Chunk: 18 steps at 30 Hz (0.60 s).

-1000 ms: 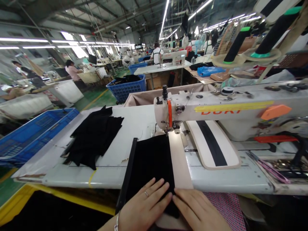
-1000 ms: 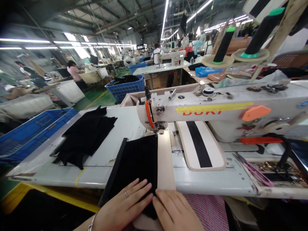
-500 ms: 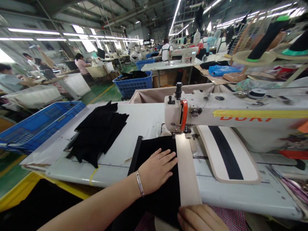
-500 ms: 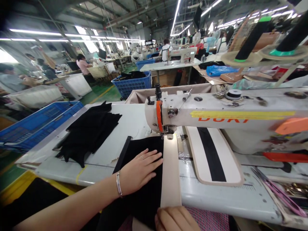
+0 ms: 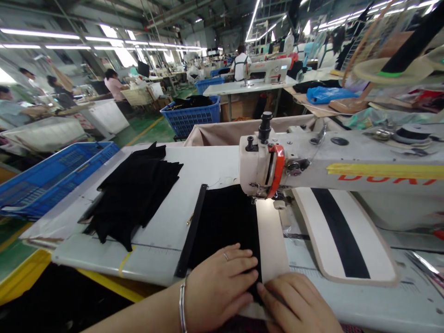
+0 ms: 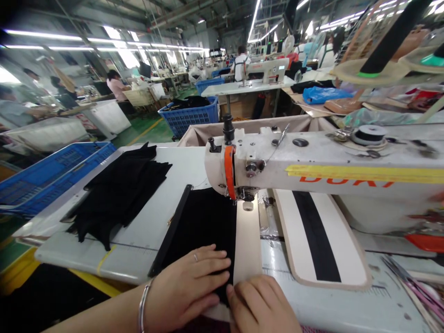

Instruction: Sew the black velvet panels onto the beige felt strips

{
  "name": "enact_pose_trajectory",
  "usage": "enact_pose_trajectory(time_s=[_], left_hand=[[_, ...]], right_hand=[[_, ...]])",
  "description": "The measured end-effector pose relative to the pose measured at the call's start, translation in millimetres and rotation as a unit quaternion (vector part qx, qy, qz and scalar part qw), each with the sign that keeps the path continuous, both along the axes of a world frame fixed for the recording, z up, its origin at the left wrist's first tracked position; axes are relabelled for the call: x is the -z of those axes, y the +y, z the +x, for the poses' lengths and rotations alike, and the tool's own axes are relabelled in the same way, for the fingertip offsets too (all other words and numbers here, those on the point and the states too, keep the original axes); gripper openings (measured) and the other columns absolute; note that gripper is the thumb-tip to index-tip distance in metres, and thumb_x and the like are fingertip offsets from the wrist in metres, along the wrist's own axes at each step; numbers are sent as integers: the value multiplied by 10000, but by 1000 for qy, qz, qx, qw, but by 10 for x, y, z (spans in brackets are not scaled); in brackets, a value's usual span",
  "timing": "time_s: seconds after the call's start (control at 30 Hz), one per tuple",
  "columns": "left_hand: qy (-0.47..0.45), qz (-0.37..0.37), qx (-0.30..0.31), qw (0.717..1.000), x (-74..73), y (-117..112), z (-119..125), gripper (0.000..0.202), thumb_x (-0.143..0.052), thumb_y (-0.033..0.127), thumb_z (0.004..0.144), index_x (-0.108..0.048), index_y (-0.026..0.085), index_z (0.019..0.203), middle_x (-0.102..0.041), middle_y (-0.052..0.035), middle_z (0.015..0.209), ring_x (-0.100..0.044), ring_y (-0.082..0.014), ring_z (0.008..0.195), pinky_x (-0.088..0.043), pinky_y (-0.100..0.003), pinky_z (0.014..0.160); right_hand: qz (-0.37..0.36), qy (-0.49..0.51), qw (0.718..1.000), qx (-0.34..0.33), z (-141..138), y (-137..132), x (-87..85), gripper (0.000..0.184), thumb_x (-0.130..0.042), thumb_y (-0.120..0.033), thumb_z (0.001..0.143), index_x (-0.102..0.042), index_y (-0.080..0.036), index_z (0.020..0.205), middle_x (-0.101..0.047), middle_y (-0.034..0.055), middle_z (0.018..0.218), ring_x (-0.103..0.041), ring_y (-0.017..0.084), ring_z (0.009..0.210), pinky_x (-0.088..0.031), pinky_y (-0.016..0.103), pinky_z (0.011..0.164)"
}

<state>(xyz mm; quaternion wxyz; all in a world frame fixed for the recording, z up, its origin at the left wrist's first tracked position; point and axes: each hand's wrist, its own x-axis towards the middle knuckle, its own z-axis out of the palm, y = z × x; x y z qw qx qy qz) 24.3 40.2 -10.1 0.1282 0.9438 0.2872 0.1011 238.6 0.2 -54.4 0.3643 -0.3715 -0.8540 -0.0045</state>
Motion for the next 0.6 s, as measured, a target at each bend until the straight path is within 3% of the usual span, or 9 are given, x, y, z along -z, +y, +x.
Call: enact_pose_trajectory(time_s=[0.17,0.43,0.6], left_hand=[[-61,46,2,997,120,-31,-10,225,-461,164,963,-630,182,1111,-662,-10,1205,-524,-121,1224,-324,-318,1167],[-85,81,35,992,171,238,12,239,-480,119,944,-610,149,1143,-693,-68,1116,-566,-170,1181,-401,-393,1108],[-76,102,29,992,185,403,21,229,-445,153,969,-613,143,1125,-670,-76,1161,-567,-188,1171,-410,-414,1092]], right_hand=[[-23,-32,999,3,31,101,3,248,-485,-215,914,-659,-186,1089,-682,32,901,-609,186,831,-504,336,774],[-39,-18,999,13,53,187,-17,194,-549,-169,885,-673,-162,1034,-677,38,1060,-606,184,972,-497,313,885],[-42,-31,999,10,51,262,-28,244,-541,-157,890,-644,-129,1110,-643,67,1140,-566,199,1060,-472,335,948]])
